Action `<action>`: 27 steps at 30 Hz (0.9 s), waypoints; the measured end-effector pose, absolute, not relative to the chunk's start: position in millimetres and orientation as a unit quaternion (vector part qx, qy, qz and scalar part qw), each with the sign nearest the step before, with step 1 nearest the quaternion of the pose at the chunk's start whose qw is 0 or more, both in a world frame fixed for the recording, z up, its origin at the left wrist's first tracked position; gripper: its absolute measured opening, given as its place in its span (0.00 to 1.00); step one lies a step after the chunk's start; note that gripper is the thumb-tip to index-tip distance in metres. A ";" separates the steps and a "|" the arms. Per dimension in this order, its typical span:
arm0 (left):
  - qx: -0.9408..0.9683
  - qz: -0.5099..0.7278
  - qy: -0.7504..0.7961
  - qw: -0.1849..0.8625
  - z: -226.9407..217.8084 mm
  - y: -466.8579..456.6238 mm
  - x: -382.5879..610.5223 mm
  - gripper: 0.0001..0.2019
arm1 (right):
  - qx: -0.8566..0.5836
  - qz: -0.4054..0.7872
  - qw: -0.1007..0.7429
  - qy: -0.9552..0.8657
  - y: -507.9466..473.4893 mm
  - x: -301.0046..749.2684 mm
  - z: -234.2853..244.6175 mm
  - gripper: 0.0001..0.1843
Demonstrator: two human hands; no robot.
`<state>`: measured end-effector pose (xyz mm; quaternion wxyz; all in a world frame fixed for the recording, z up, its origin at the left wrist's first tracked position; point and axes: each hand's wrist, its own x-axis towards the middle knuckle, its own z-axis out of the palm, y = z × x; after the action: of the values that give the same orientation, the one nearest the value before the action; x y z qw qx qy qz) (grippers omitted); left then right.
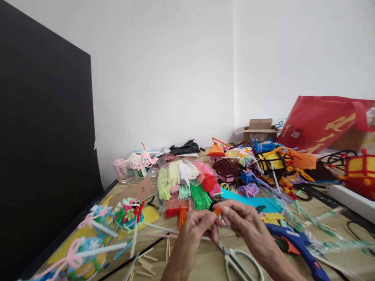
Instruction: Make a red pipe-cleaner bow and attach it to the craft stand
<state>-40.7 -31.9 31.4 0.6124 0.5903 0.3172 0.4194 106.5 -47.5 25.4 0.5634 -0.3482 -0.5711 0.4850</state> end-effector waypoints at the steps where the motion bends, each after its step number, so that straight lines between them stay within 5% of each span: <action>1: 0.609 0.423 0.322 0.588 32.8 -32.5 -40.6 0.22 | -0.355 0.478 0.565 -0.572 -47.4 107.0 25.0 0.17; 5: 0.703 0.442 0.368 0.419 37.2 -35.1 -39.4 0.21 | -0.370 0.469 0.580 -0.553 -46.8 107.2 20.7 0.17; 11: 0.777 0.494 0.388 0.031 23.0 -35.4 -37.1 0.09 | -0.340 0.520 0.602 -0.502 -43.1 99.9 9.8 0.15; 14: 0.783 0.487 0.384 -0.043 18.2 -35.4 -36.9 0.10 | -0.337 0.537 0.604 -0.482 -41.5 100.0 8.0 0.15; 16: 0.783 0.476 0.399 0.034 21.5 -36.3 -36.7 0.11 | -0.340 0.527 0.606 -0.489 -41.7 102.6 9.5 0.15; 22: 0.651 0.445 0.384 0.480 37.6 -33.9 -38.1 0.25 | -0.325 0.499 0.582 -0.555 -48.5 106.9 24.7 0.14; 27: 0.578 0.406 0.314 0.635 34.9 -27.9 -41.9 0.23 | -0.269 0.540 0.559 -0.568 -51.1 103.6 31.0 0.14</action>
<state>-41.9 -27.9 34.9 0.6346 0.5776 0.3143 0.4060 103.6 -51.1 31.0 0.5594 -0.2687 -0.5682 0.5403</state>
